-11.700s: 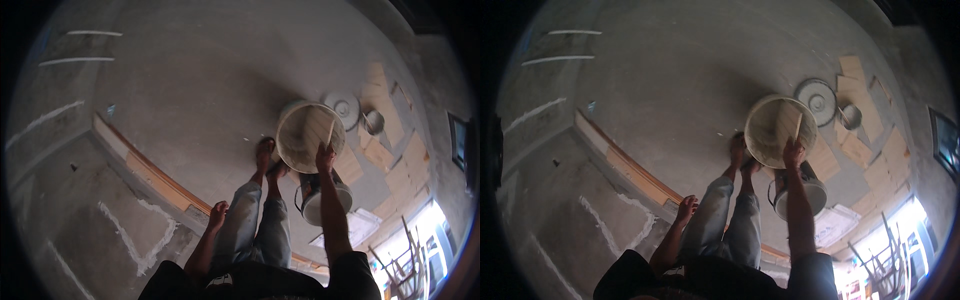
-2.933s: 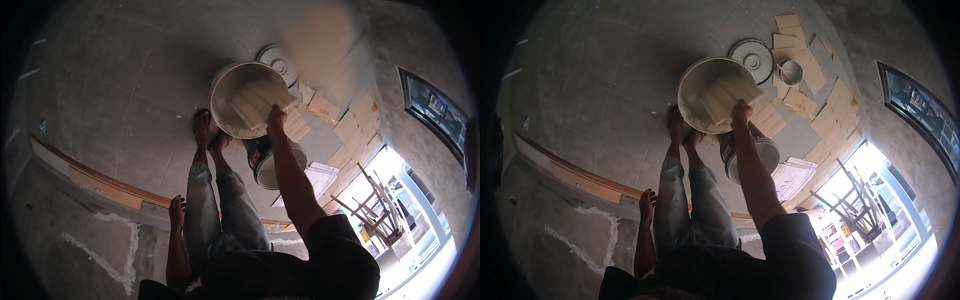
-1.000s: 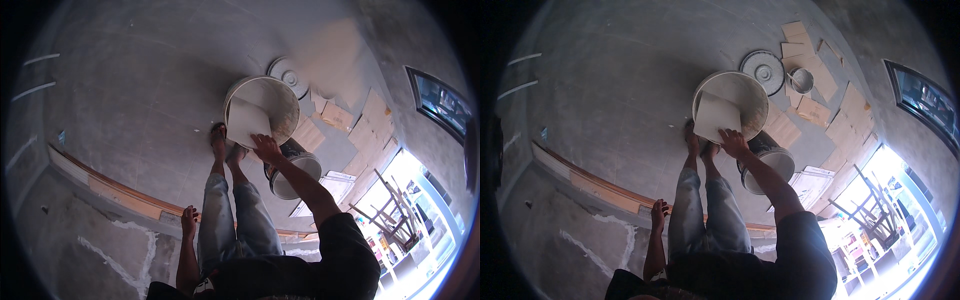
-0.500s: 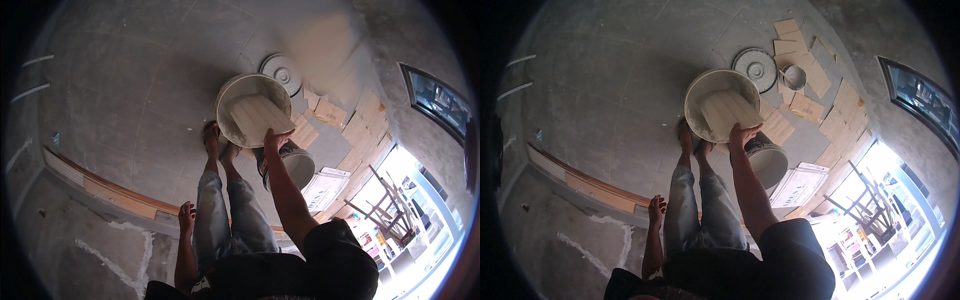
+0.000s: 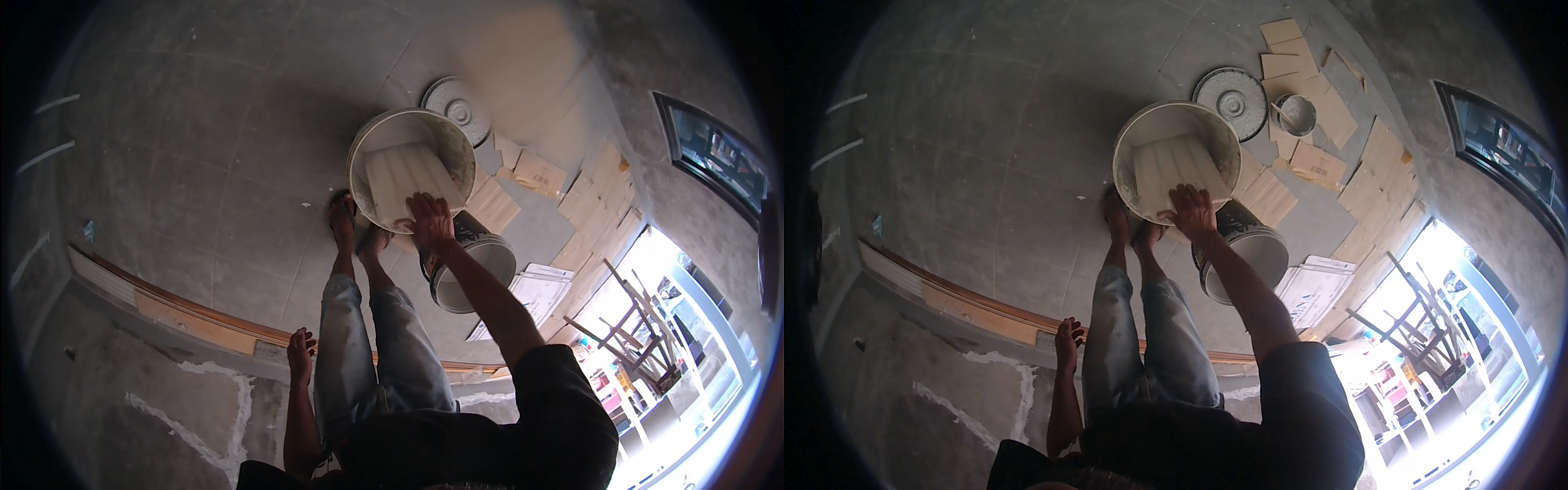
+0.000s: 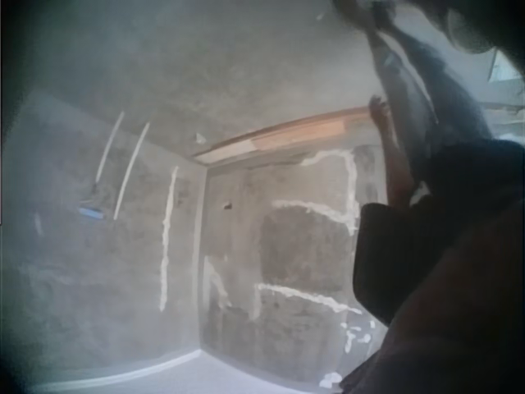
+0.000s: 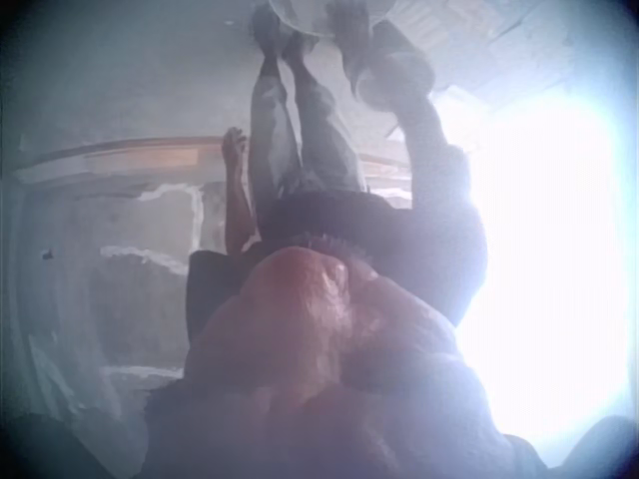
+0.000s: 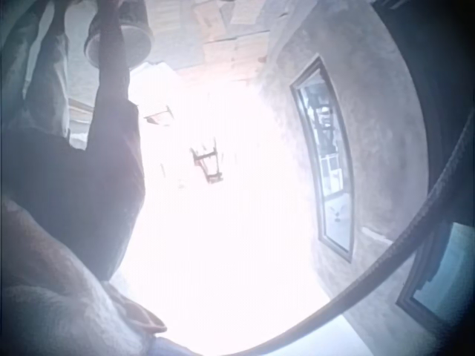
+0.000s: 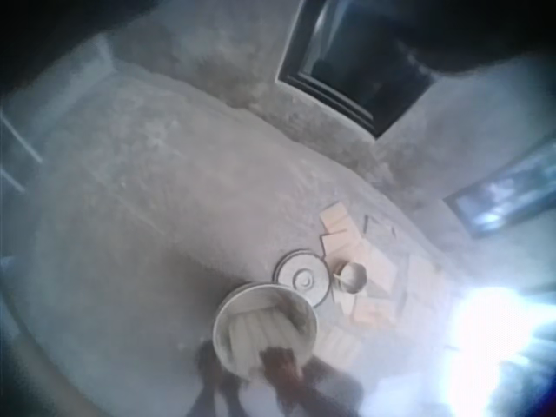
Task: The person pours white liquid from one bucket into another, moves a piece of cardboard, and then stirs the liquid in the bucket with a flat wooden tool.
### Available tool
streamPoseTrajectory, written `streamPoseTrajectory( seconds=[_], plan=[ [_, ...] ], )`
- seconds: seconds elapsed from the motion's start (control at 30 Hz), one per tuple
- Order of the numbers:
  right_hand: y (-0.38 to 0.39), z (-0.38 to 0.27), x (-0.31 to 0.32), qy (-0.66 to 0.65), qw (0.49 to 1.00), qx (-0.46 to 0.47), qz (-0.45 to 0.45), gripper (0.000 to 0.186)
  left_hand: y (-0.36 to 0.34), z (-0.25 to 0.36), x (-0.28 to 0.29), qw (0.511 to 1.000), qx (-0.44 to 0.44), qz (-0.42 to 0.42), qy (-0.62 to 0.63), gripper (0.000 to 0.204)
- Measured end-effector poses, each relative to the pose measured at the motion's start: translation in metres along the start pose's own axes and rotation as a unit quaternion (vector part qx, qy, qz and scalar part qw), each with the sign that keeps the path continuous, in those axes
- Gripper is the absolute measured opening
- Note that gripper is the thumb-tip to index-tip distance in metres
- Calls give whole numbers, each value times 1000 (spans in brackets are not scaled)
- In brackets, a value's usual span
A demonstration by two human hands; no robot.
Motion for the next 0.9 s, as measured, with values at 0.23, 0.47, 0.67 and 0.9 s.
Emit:
streamPoseTrajectory(
  seconds=[0.23,0.47,0.67,0.9],
  plan=[
    [-80,4,19,-24,997,-69,-11,40,3,-8,13,1000,3,10,-3,56],
    [-68,78,34,-242,861,-420,156,38,6,-6,9,1000,-4,18,21,55],
    [10,78,26,-157,862,-422,232,60,4,-13,2,999,7,9,34,55],
    [50,3,-5,-64,989,42,-130,70,2,-14,11,1000,5,12,17,54]
  ],
)
Point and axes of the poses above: each hand's wrist, its own y-axis away from the middle knuckle, its own x-axis out of the back of the hand, z = x × y, the point moved 4 cm from there along -y, towards the middle knuckle, and after that the axes turned 3 degrees about -z, right-handed, at the moved point
